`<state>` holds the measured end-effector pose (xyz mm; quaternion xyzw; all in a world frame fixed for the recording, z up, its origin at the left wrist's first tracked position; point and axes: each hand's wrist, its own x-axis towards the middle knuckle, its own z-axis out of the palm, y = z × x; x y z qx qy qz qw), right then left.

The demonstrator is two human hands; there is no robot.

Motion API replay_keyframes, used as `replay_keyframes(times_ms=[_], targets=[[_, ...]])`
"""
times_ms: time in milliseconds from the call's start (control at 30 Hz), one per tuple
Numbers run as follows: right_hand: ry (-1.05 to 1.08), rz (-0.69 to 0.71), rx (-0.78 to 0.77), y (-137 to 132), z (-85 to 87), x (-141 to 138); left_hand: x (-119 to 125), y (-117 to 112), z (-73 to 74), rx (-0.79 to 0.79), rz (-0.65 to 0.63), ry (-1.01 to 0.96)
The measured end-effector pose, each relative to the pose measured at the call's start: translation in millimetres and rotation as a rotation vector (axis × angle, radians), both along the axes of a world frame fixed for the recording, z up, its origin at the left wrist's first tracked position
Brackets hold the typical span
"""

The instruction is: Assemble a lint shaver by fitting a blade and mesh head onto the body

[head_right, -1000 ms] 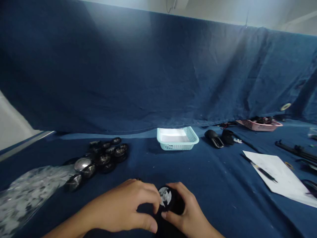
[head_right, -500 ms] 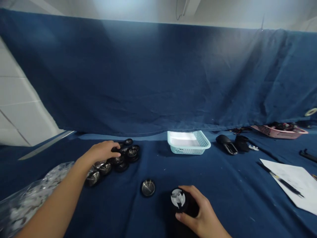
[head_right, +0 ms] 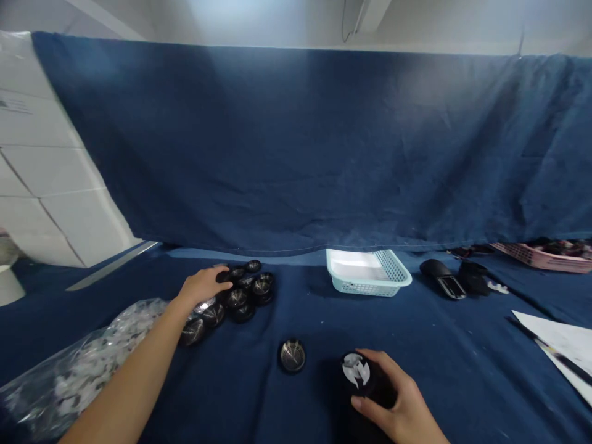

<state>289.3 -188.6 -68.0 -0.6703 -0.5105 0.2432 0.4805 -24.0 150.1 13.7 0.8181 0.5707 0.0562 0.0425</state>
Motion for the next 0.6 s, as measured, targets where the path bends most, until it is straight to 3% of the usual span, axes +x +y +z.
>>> replay_keyframes(times_ms=[167, 433, 600], targets=[[-0.028, -0.012, 0.010, 0.7, -1.2, 0.8, -0.3, 6.0, -4.0, 0.027, 0.049, -0.068], [-0.034, -0.030, 0.016, 0.1, -0.5, -0.7, 1.7, 5.2, 4.9, 0.065, 0.031, -0.180], [-0.051, -0.026, 0.000, 0.2, 1.9, -1.2, 5.6, 1.4, 7.3, 0.044, 0.028, -0.142]])
